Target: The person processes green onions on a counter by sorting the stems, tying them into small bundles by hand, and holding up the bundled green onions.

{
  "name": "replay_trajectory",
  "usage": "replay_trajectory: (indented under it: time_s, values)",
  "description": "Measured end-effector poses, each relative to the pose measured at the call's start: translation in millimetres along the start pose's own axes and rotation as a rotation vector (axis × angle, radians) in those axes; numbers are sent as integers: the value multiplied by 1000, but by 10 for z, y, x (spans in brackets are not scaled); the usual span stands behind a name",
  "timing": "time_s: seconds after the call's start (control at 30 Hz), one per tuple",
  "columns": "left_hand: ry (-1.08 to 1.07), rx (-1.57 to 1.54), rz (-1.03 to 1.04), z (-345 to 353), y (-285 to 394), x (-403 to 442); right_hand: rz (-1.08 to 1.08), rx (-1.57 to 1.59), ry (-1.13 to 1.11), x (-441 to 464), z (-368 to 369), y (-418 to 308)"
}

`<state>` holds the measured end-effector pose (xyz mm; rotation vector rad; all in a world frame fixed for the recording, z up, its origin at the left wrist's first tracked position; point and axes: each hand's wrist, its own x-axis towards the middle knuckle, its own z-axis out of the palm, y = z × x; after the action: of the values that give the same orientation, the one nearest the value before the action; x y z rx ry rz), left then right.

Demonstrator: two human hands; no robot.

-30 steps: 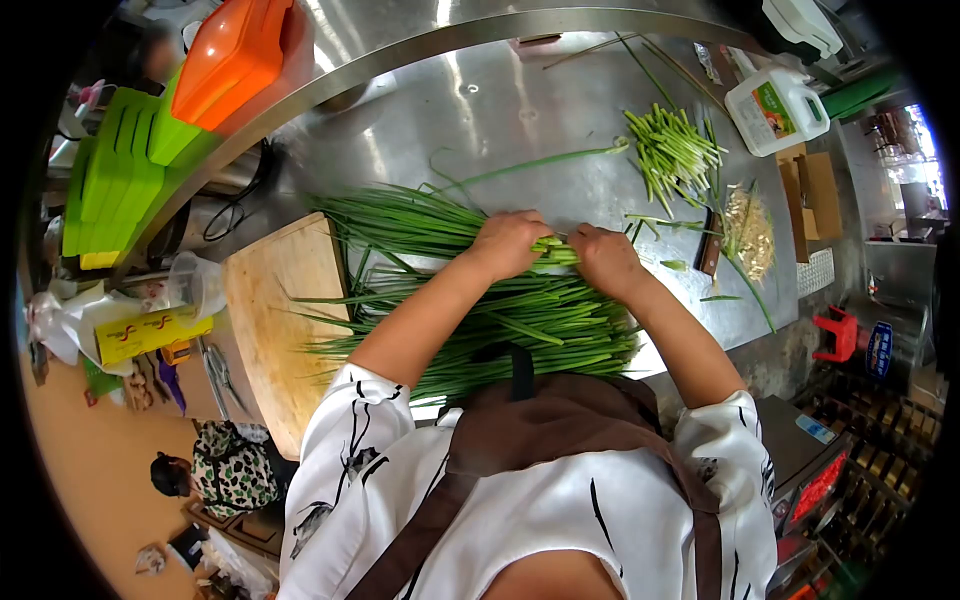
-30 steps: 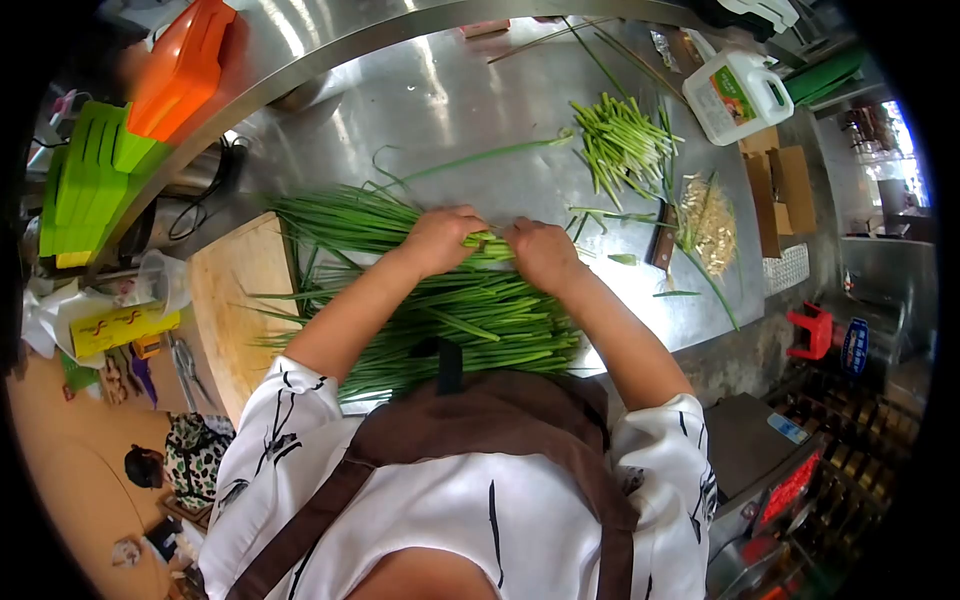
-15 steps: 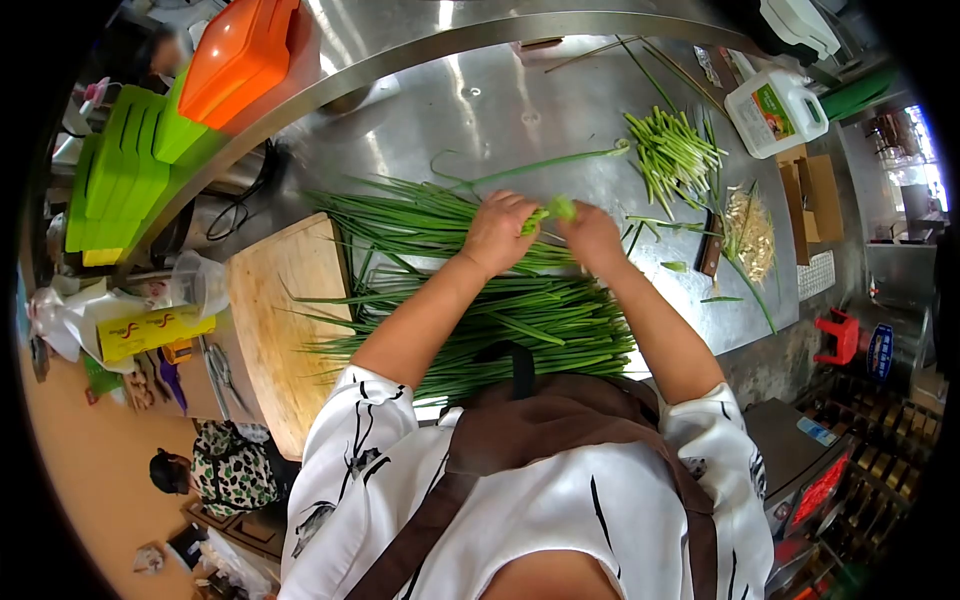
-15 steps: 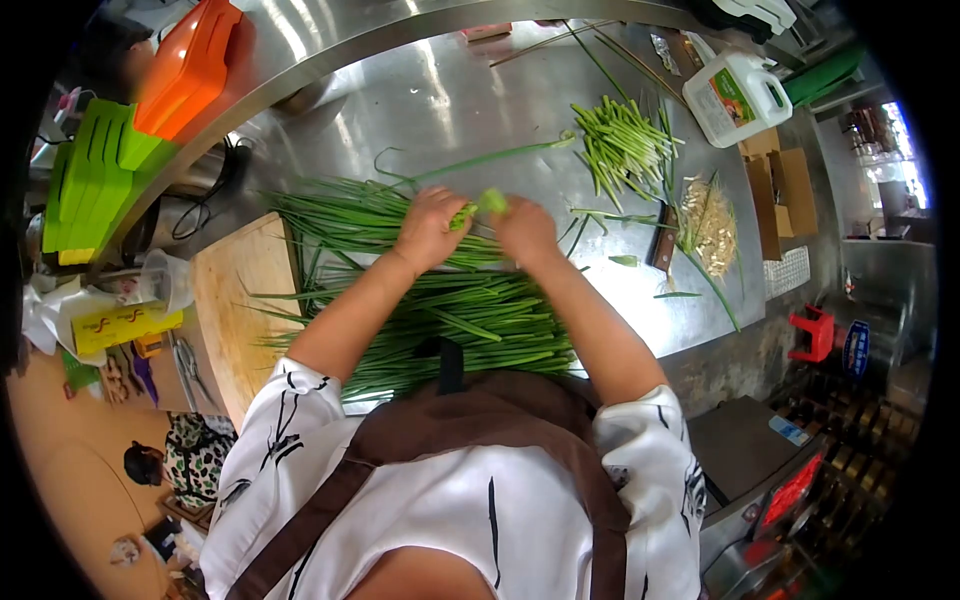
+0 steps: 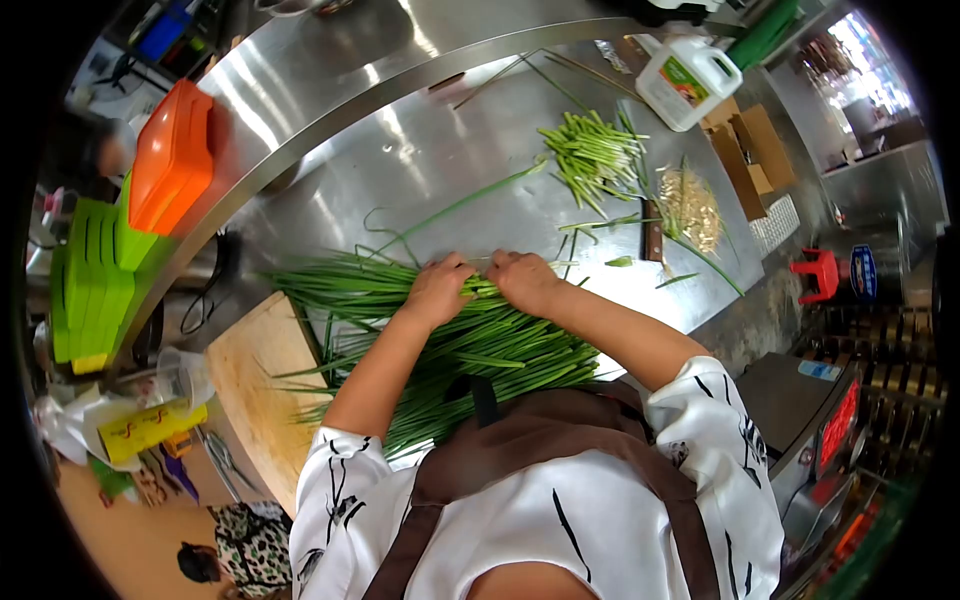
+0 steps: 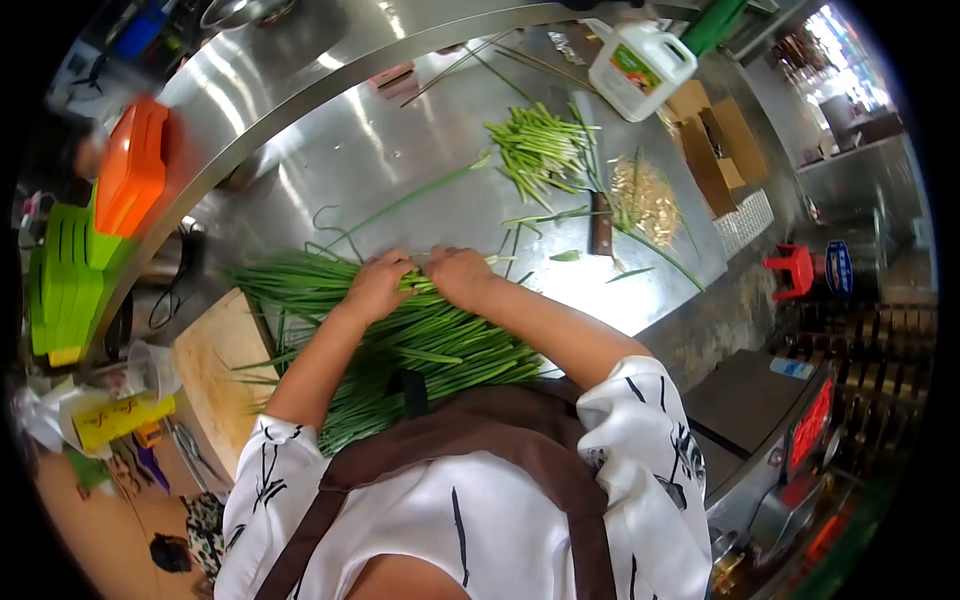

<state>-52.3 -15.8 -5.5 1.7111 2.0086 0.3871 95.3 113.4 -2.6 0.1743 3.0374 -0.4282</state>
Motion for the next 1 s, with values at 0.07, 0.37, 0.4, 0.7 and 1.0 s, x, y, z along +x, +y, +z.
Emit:
replay_trajectory:
  time_s: [0.07,0.37,0.4,0.7,1.0]
  values:
    - [-12,42,-10,21,34,-3,42,1,-43,6,33,-71]
    - [79,107,57,19,14,-57,-6,-151,57,16,-7,-144]
    - [154,106,112,7,9,-69,-26,-206,69,46,-20,-119]
    - [220,70,127,-109,-55,-29,-19,-77,-44,181,-295,-98]
    - [199,36,165,-196,-99,-17,204,233,-30,168,-338,-189]
